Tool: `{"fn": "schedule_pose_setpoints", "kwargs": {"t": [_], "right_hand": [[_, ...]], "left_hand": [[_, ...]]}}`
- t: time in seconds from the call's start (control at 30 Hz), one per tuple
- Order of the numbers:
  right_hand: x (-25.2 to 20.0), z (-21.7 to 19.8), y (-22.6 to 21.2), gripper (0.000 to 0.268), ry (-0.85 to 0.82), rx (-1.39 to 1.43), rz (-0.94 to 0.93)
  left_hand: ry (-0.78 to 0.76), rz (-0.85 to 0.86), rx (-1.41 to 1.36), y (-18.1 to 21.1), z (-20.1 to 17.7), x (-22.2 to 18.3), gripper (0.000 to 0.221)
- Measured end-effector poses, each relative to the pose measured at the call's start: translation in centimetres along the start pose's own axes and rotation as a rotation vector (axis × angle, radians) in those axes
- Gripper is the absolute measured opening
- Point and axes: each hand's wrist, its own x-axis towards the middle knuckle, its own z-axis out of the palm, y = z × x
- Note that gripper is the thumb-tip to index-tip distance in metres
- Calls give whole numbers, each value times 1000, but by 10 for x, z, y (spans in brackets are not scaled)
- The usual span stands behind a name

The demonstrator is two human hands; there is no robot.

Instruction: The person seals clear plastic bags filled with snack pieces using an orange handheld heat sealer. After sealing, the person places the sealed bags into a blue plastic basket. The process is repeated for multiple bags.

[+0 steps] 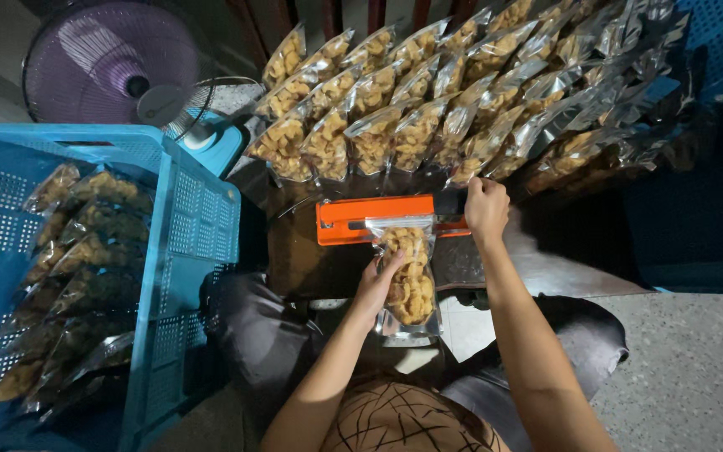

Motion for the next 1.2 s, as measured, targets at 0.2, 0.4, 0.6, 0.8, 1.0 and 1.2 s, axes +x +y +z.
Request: {"fn": "schedule_pose_setpoints", "kwargs": {"t": [0.2, 0.4, 0.6, 0.8, 1.0, 1.2], "right_hand": [[-1, 1, 1, 44, -22, -30, 43], [-1, 1, -1, 44, -13, -14, 73], [-6, -1, -4, 44, -27, -14, 109], [-10, 1, 1, 42, 34, -40, 71], [-7, 5, -2, 43, 47, -104, 98], [-10, 7, 3, 44, 35, -106, 107]], "left_hand": [[-8, -1, -18, 1, 0, 1, 71], [24, -70, 143, 7, -1, -3, 74], [-4, -91, 106, 8, -3, -1, 72], [-84, -20, -44, 1, -10, -1, 60], [-86, -2, -112, -5, -13, 7, 53], [-114, 20, -121, -11, -19, 10, 54]]}}
